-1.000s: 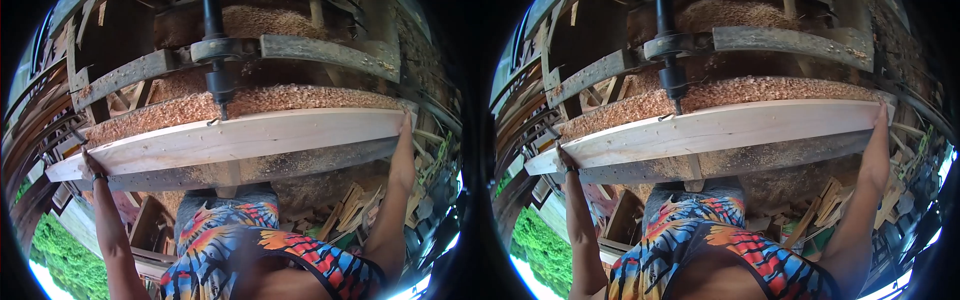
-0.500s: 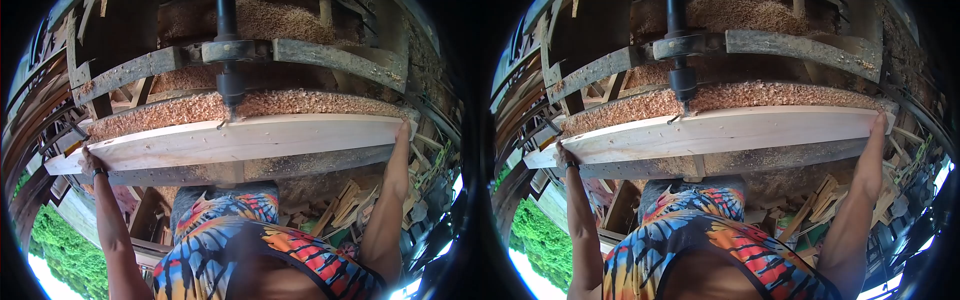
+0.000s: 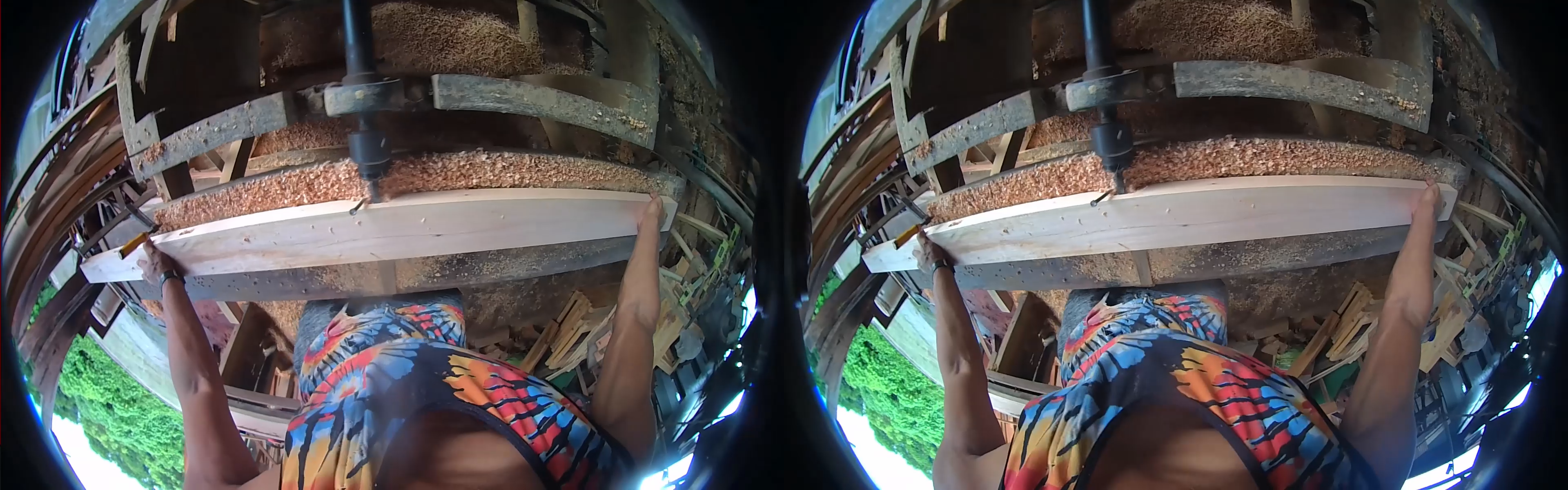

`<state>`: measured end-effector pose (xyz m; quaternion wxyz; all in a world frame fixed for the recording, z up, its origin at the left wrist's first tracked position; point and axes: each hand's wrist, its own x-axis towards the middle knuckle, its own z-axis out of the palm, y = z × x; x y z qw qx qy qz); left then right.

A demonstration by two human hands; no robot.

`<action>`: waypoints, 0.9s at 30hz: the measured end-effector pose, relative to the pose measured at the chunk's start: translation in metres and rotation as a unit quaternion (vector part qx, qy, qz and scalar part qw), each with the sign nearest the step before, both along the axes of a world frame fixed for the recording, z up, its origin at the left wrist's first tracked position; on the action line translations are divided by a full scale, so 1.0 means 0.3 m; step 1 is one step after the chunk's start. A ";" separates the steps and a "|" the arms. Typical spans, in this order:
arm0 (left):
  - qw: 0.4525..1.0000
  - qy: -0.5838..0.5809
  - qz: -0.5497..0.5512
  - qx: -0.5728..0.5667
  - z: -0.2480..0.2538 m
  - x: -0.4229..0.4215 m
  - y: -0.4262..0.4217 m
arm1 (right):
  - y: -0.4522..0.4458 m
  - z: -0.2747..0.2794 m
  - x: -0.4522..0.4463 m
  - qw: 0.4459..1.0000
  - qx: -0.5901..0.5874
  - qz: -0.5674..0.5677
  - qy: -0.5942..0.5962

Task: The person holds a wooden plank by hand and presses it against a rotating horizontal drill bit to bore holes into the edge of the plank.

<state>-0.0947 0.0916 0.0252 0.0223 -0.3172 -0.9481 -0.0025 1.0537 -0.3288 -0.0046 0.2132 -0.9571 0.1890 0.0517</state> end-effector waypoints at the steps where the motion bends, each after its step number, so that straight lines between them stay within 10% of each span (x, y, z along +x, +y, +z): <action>1: 1.000 -0.006 0.022 -0.012 -0.013 -0.031 0.010 | -0.033 -0.001 0.021 1.000 0.012 0.002 -0.003; 9: 0.997 0.035 -0.021 -0.070 -0.007 -0.059 0.041 | -0.107 -0.104 0.094 0.993 0.118 -0.006 0.017; 18: 0.994 0.048 -0.023 -0.096 -0.079 -0.146 0.068 | -0.028 -0.019 -0.026 0.992 -0.106 0.039 -0.050; 21: 0.994 0.067 -0.048 -0.077 -0.103 -0.164 0.054 | -0.050 -0.058 -0.010 0.993 0.122 -0.004 0.002; 27: 0.996 0.043 -0.031 -0.067 -0.076 -0.075 0.060 | -0.040 -0.109 -0.145 0.977 0.212 0.002 -0.005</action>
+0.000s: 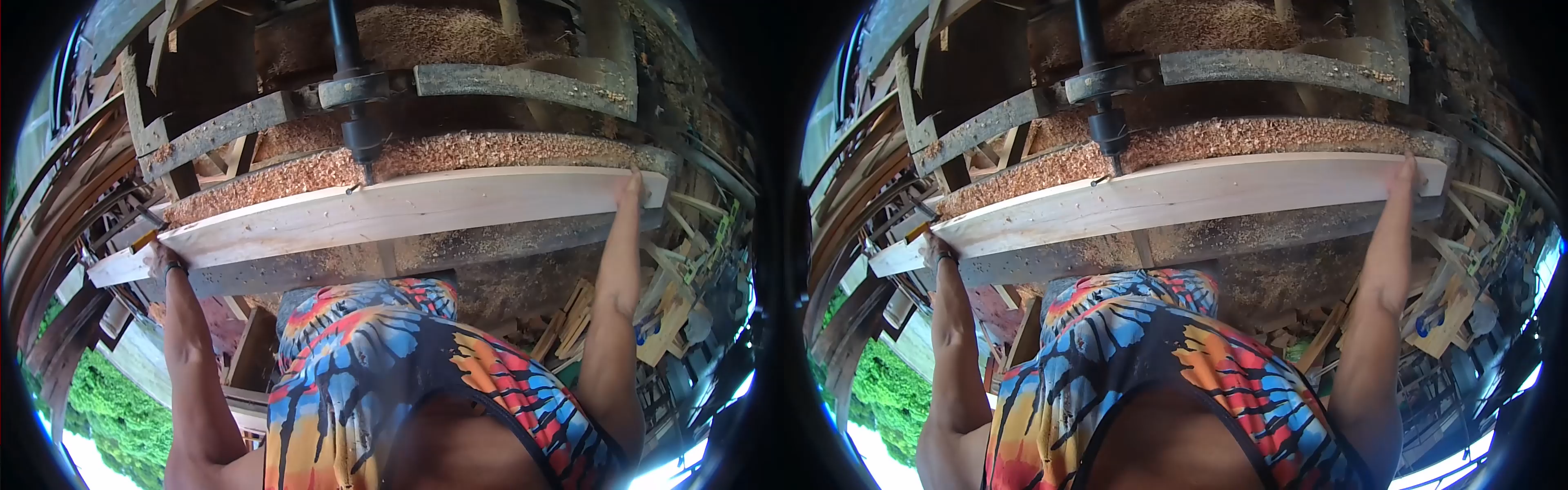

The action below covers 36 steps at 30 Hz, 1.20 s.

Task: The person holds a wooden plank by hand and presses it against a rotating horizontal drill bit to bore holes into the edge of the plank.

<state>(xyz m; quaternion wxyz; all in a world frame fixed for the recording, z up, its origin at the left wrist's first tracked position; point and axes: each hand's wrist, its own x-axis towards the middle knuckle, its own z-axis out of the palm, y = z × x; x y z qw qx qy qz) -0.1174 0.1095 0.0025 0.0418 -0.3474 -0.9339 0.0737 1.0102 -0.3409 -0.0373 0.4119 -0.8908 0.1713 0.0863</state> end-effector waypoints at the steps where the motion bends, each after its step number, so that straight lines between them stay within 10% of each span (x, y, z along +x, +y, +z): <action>1: 1.000 -0.009 0.003 0.004 0.007 0.007 0.006 | 0.007 -0.011 -0.034 1.000 0.002 -0.001 0.008; 25: 0.999 -0.040 0.006 0.017 0.027 0.038 -0.030 | -0.057 -0.124 -0.101 0.998 0.033 0.046 0.034; 29: 0.998 -0.047 0.015 0.033 0.025 -0.007 -0.023 | 0.284 0.128 -0.690 0.999 0.018 0.017 0.030; 36: 0.984 -0.095 0.085 0.125 0.060 -0.199 0.096 | 0.448 0.046 -1.071 0.988 -0.143 0.002 0.064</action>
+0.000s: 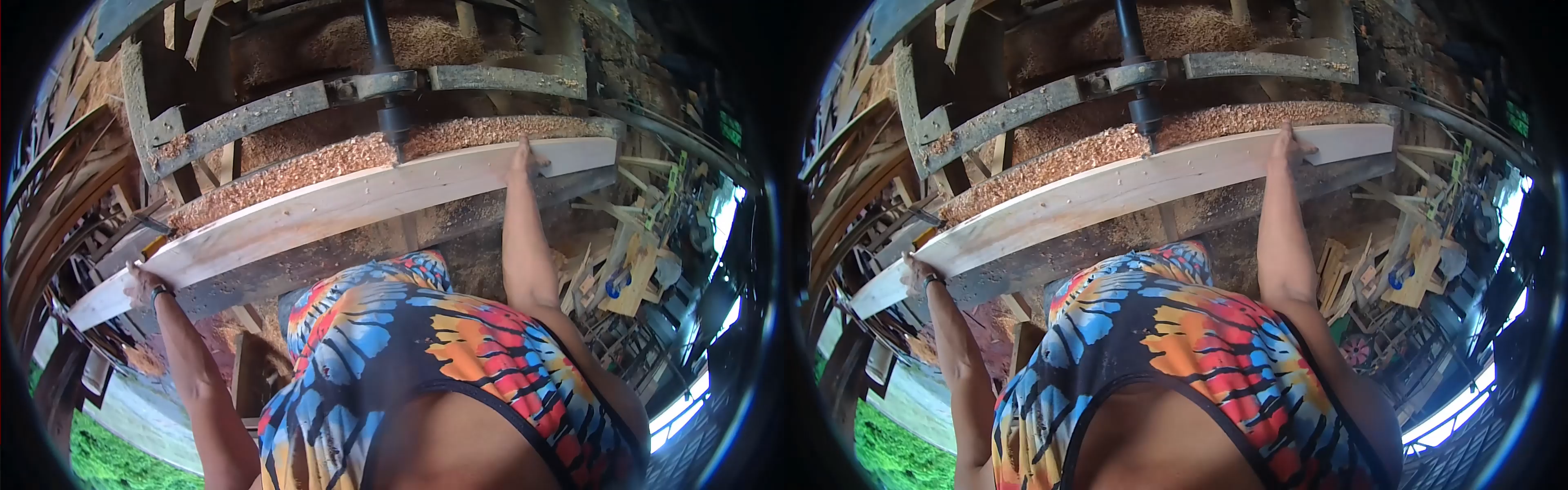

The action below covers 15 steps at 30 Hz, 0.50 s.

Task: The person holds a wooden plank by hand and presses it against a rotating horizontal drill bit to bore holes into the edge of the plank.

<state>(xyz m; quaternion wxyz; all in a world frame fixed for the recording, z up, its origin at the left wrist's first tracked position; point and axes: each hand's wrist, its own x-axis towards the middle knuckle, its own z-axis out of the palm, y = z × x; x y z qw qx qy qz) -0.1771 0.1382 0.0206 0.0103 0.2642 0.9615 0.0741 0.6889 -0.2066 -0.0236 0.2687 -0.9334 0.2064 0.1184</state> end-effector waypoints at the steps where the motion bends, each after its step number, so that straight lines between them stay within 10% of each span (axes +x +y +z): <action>1: 0.999 -0.029 0.026 0.008 -0.020 -0.050 0.023 | 0.031 0.018 -0.030 1.000 -0.006 -0.005 0.029; 15: 0.996 0.013 0.025 -0.089 0.002 -0.164 0.069 | 0.068 0.096 0.021 0.994 -0.074 -0.067 -0.047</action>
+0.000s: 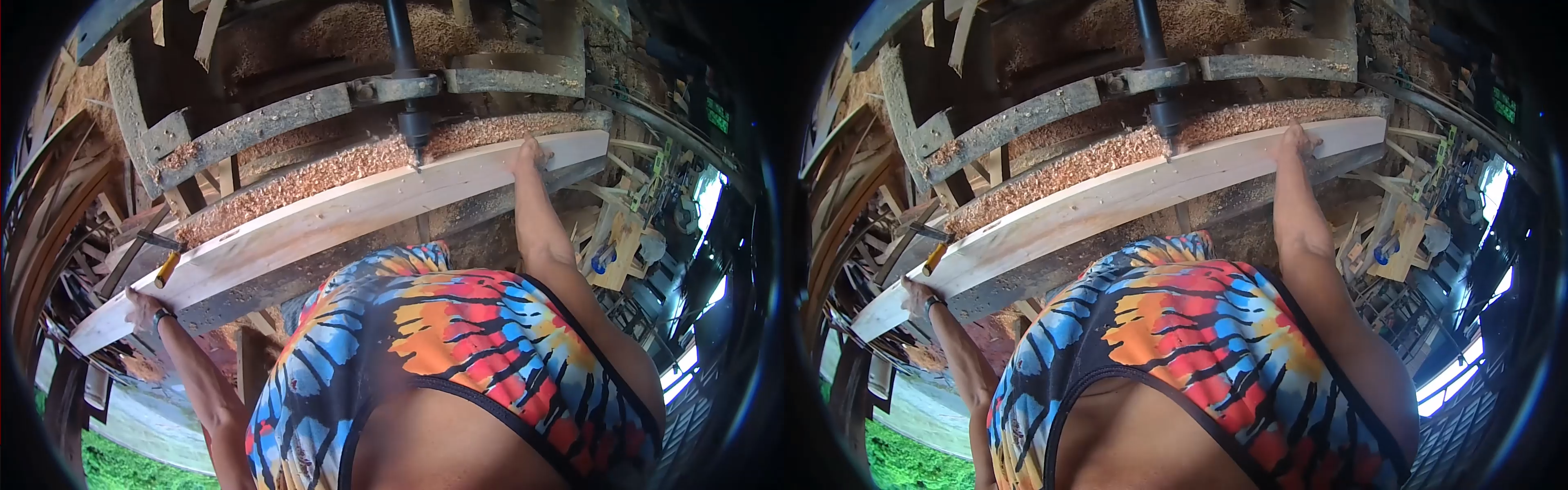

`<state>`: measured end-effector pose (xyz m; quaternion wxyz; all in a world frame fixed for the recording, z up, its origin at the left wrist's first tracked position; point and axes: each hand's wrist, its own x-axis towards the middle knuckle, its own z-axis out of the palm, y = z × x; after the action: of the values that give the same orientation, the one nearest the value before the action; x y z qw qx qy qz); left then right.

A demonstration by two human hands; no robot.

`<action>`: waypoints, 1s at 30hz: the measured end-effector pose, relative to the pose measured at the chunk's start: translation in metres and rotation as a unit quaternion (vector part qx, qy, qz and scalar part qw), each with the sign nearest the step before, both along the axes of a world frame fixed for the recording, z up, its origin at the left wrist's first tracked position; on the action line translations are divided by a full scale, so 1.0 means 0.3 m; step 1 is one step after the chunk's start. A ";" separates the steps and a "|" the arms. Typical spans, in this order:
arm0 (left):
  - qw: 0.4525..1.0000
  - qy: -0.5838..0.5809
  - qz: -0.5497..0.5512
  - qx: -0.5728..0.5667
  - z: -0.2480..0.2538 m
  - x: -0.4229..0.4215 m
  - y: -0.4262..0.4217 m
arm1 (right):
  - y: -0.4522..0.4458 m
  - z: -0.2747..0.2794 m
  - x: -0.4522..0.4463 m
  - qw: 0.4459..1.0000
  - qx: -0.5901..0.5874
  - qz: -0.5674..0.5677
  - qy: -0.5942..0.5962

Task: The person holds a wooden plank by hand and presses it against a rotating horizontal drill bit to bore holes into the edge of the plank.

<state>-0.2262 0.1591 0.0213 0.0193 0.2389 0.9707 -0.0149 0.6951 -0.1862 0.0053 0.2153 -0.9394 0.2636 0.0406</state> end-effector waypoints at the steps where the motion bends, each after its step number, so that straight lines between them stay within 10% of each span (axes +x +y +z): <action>1: 1.000 0.005 -0.002 -0.003 0.008 0.025 -0.010 | 0.002 -0.003 0.011 1.000 0.009 -0.002 -0.006; 16: 0.985 0.071 -0.136 -0.085 -0.060 -0.110 -0.030 | -0.049 -0.031 0.031 0.999 0.037 0.026 0.007; 30: 0.999 0.015 -0.018 0.036 -0.073 -0.163 0.080 | 0.069 0.063 -0.135 0.993 -0.096 0.040 0.052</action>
<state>-0.2750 0.1830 -0.0005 -0.0041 0.2568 0.9663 0.0158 0.6546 -0.1654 0.0243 0.1079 -0.9623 0.2391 0.0724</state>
